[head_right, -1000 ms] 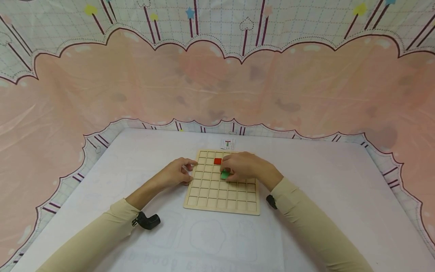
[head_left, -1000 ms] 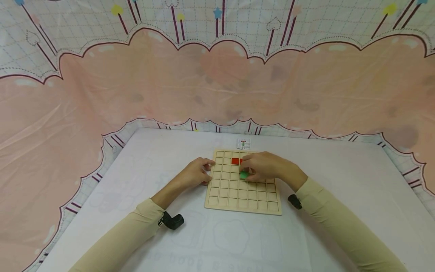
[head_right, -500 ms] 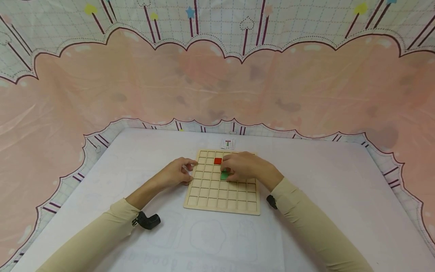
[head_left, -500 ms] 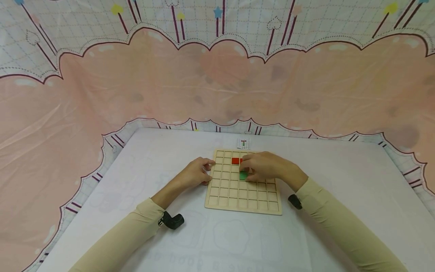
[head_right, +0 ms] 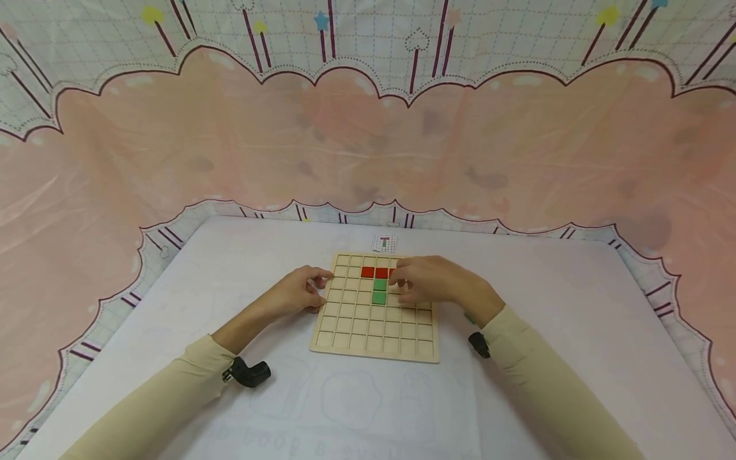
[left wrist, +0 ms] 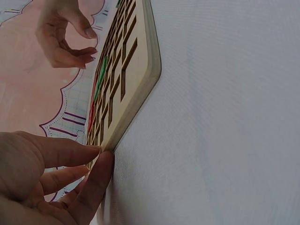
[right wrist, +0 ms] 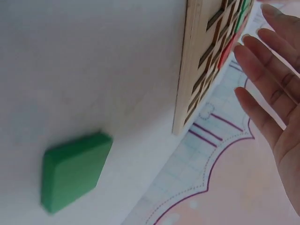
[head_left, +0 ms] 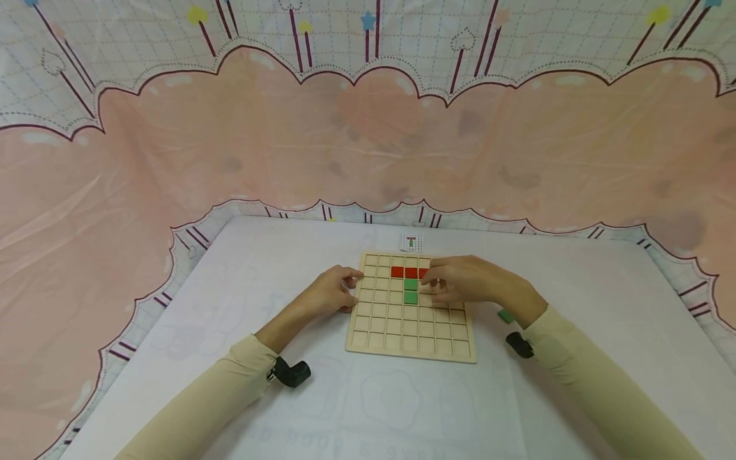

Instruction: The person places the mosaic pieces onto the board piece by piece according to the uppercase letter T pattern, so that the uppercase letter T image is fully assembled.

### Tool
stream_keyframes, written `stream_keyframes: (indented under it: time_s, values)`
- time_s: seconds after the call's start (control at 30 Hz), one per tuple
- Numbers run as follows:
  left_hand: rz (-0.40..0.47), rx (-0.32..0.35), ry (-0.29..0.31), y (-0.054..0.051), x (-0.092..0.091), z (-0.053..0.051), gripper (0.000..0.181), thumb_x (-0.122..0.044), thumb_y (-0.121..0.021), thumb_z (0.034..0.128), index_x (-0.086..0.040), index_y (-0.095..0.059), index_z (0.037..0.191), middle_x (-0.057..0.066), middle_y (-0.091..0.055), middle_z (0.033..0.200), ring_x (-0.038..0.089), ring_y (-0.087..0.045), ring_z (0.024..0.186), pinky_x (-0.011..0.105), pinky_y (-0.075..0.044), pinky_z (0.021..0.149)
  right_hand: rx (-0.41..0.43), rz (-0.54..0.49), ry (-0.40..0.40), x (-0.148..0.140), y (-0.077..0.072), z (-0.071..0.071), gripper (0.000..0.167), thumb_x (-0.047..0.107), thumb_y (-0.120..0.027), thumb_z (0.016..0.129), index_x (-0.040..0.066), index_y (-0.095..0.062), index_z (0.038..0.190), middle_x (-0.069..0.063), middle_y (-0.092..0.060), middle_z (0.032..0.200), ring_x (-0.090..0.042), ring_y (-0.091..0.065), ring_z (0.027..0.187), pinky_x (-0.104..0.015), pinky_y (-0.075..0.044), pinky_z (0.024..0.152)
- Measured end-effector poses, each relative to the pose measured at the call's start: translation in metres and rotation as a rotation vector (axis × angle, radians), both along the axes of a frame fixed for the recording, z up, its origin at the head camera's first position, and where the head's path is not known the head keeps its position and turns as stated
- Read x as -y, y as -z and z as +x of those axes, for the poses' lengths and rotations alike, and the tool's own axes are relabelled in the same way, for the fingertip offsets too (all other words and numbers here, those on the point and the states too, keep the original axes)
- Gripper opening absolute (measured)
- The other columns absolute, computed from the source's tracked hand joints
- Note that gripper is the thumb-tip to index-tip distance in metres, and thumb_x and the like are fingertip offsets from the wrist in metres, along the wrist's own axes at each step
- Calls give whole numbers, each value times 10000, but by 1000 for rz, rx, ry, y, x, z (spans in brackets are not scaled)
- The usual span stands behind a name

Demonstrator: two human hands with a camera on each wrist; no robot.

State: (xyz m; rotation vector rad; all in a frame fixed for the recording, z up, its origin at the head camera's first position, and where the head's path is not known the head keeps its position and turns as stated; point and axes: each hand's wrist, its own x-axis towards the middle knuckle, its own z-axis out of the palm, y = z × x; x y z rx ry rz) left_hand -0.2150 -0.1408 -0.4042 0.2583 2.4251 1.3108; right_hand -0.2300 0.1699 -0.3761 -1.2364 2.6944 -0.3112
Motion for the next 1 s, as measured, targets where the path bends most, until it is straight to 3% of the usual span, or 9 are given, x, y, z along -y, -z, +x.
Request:
stream_keyframes:
  time_s: [0.57,1.0]
  values:
    - [3,-4,14,1,1,-1,554,138,-673,859,23,-568,1391,144,-469,1084,163,-592,759,270,-589,654,46,8,114,-41,-1,15,265,222,-726,918,160,-739,1175,66,-668,1098,-103,-637,940,-358,-557,829]
    - [2,-11,11,1,0,-2,558,146,-674,846,27,-575,1382,139,-481,1074,160,-587,752,262,-588,641,53,24,185,-70,4,31,261,210,-767,875,182,-746,1133,100,-653,1054,-98,-620,931,-303,-550,765]
